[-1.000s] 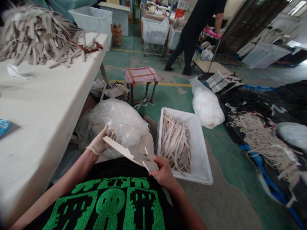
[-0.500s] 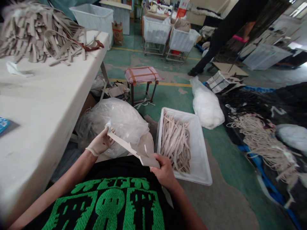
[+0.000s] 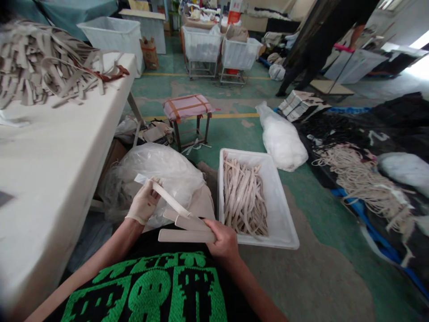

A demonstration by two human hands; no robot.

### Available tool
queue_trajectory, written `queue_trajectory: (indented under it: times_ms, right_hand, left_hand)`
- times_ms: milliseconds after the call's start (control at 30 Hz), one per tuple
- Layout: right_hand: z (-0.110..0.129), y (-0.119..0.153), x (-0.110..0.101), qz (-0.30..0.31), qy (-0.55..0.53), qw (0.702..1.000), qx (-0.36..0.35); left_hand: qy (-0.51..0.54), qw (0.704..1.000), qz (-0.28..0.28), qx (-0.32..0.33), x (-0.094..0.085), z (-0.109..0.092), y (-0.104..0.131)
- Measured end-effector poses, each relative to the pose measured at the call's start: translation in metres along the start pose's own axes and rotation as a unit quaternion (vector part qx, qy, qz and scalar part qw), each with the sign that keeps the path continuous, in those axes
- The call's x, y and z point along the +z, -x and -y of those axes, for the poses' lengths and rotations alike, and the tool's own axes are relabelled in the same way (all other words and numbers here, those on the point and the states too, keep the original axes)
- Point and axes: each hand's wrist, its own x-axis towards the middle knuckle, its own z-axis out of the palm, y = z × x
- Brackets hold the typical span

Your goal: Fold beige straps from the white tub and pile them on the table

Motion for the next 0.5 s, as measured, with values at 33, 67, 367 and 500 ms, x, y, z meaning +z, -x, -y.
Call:
queue_trajectory:
  times_ms: [33,67,367,500]
  right_hand:
    - [0.0,0.002,0.001,-0.004,-0.003,1.0,-0.002]
    - [-0.001,0.003,0.002,-0.007,-0.008,1.0,-0.002]
    - [-0.009,-0.016,0.024,-0.036,-0.121,0.969,0.214]
    - [-0.012,-0.02,0.028,-0.047,-0.175,0.946,0.268]
  left_hand:
    - [-0.011,1.0,0.011,-0.002,0.001,0.004,-0.001]
    - [-0.024,0.999,0.021,-0.013,0.003,0.008,-0.001]
    - [-0.155,0.961,0.182,-0.14,0.027,0.064,0.025]
    - [-0.233,0.934,0.235,-0.135,0.033,0.085,0.03]
